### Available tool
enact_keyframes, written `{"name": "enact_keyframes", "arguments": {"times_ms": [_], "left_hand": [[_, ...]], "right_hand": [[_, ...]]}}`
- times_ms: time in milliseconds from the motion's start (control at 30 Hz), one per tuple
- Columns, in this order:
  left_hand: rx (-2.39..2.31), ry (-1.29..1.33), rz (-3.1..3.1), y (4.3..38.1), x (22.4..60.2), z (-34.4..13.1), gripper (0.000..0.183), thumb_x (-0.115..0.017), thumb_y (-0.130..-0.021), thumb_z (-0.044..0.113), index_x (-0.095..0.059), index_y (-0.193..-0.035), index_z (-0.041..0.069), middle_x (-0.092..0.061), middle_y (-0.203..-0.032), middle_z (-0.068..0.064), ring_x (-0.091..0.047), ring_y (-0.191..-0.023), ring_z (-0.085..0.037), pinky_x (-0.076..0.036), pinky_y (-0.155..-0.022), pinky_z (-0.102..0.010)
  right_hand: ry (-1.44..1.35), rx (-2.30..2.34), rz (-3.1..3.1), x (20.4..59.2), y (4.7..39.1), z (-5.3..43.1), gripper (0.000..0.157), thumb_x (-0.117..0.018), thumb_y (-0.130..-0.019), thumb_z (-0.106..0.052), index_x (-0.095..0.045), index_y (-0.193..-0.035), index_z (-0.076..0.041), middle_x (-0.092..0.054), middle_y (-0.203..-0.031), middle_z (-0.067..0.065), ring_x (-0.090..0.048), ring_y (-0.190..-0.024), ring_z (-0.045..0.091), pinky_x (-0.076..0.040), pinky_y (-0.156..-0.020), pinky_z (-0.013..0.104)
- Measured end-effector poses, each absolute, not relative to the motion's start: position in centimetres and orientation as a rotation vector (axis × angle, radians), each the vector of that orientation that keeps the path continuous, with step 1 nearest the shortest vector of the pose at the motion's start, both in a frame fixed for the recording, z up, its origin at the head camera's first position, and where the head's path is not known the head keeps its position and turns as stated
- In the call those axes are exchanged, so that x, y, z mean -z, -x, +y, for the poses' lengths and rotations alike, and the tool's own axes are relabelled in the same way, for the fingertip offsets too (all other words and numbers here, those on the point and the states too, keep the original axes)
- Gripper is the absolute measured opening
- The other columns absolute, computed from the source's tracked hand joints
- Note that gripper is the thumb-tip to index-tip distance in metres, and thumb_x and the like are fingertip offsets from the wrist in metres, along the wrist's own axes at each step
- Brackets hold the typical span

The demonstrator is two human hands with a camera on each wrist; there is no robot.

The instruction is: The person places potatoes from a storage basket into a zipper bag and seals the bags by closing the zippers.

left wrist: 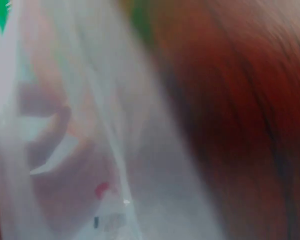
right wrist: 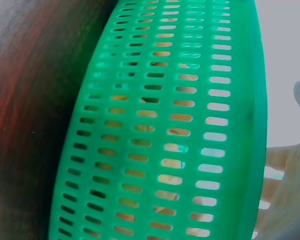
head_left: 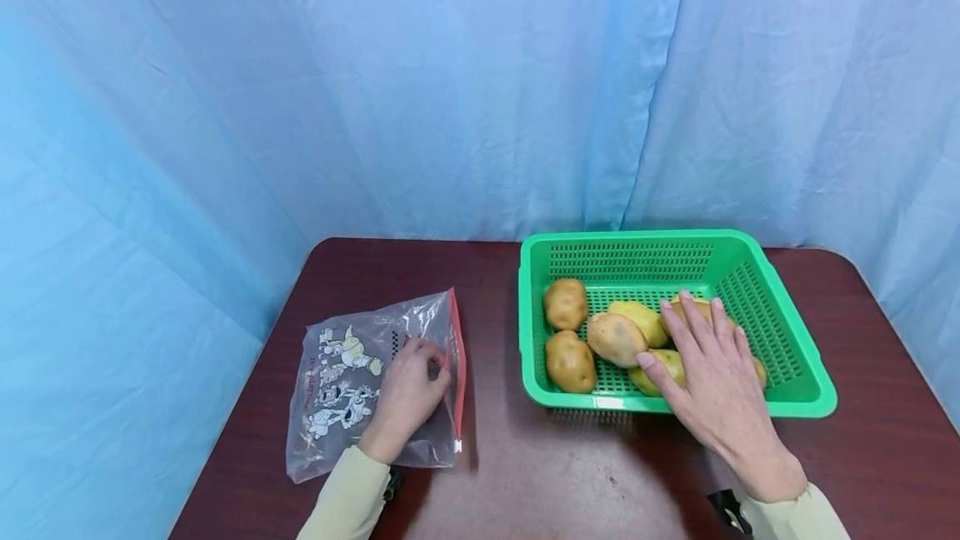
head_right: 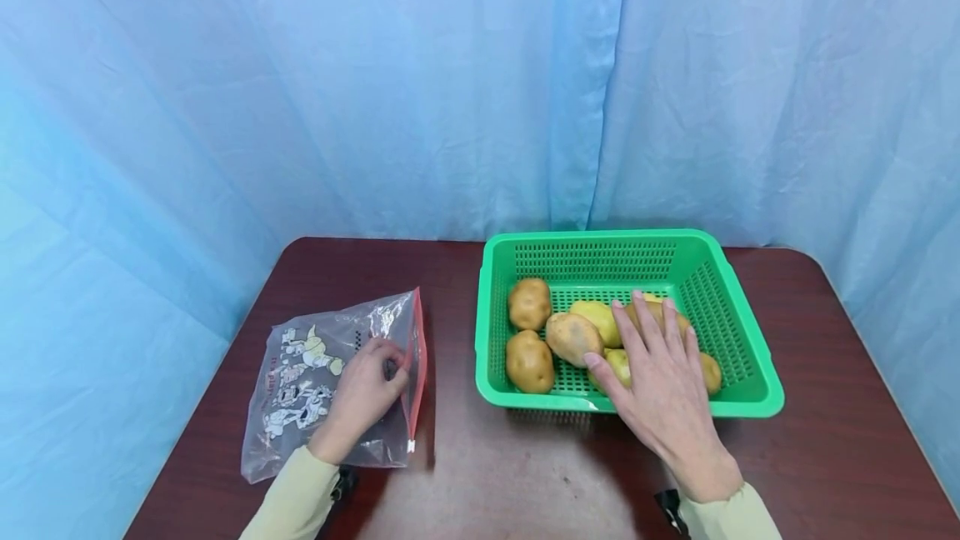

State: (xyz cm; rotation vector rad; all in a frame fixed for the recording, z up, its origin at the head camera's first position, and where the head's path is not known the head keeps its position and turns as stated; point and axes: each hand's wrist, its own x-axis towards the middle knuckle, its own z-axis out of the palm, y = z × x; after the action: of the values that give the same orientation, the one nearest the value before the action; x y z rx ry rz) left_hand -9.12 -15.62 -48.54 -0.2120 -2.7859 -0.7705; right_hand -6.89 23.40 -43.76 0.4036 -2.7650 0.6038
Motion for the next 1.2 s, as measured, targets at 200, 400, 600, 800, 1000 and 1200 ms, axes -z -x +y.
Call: {"name": "enact_keyframes", "arguments": {"times_ms": [200,400,600,800,1000,1200], "left_hand": [[0.979,0.128,-2.656,8.7,46.9,-15.5,0.005,-0.074,-0.085,0.008,-0.072,-0.08,0.009,-0.07,-0.106,-0.006,-0.068,-0.094,-0.028,-0.053,-0.08,-0.044],[1.124,0.101,-2.552,8.2,45.1,-15.1,0.006,-0.075,-0.086,0.01,-0.074,-0.083,0.006,-0.07,-0.109,-0.005,-0.064,-0.084,-0.022,-0.048,-0.071,-0.034],[1.204,0.118,-2.478,7.8,43.6,-14.5,0.004,-0.077,-0.087,0.011,-0.075,-0.085,0.008,-0.071,-0.11,-0.002,-0.061,-0.077,-0.017,-0.046,-0.067,-0.027],[1.267,0.186,-2.388,7.7,42.9,-13.4,0.004,-0.075,-0.088,0.011,-0.074,-0.086,0.008,-0.071,-0.109,-0.001,-0.064,-0.083,-0.017,-0.049,-0.068,-0.029],[1.351,0.233,-2.327,7.7,42.6,-12.1,0.003,-0.072,-0.089,0.01,-0.075,-0.089,0.008,-0.071,-0.109,-0.001,-0.064,-0.083,-0.016,-0.051,-0.067,-0.027],[1.417,0.285,-2.278,7.6,42.3,-10.7,0.002,-0.072,-0.09,0.008,-0.074,-0.09,0.008,-0.07,-0.11,-0.002,-0.064,-0.083,-0.015,-0.054,-0.068,-0.028]], "right_hand": [[-0.422,-0.646,-2.739,43.2,6.7,23.0,0.071,-0.057,-0.105,-0.045,-0.034,-0.161,-0.007,-0.024,-0.167,0.022,-0.005,-0.156,0.045,-0.006,-0.122,0.066],[-0.428,-0.698,-2.687,42.6,6.7,22.2,0.07,-0.058,-0.105,-0.044,-0.037,-0.16,-0.006,-0.028,-0.166,0.023,-0.01,-0.155,0.047,-0.013,-0.119,0.066],[-0.412,-0.79,-2.679,41.8,6.7,21.1,0.069,-0.057,-0.105,-0.043,-0.036,-0.161,-0.009,-0.025,-0.169,0.017,-0.009,-0.156,0.044,-0.011,-0.121,0.065],[-0.41,-0.912,-2.656,41.1,7.0,19.7,0.068,-0.058,-0.105,-0.039,-0.034,-0.162,-0.012,-0.022,-0.17,0.01,-0.007,-0.158,0.039,-0.011,-0.121,0.067],[-0.442,-1.06,-2.63,40.7,7.6,17.9,0.065,-0.055,-0.107,-0.037,-0.033,-0.162,-0.012,-0.023,-0.17,0.007,-0.008,-0.158,0.036,-0.009,-0.124,0.059],[-0.465,-1.23,-2.614,40.7,8.2,16.1,0.061,-0.053,-0.108,-0.036,-0.033,-0.163,-0.016,-0.026,-0.169,0.001,-0.012,-0.158,0.03,-0.015,-0.124,0.058]]}}
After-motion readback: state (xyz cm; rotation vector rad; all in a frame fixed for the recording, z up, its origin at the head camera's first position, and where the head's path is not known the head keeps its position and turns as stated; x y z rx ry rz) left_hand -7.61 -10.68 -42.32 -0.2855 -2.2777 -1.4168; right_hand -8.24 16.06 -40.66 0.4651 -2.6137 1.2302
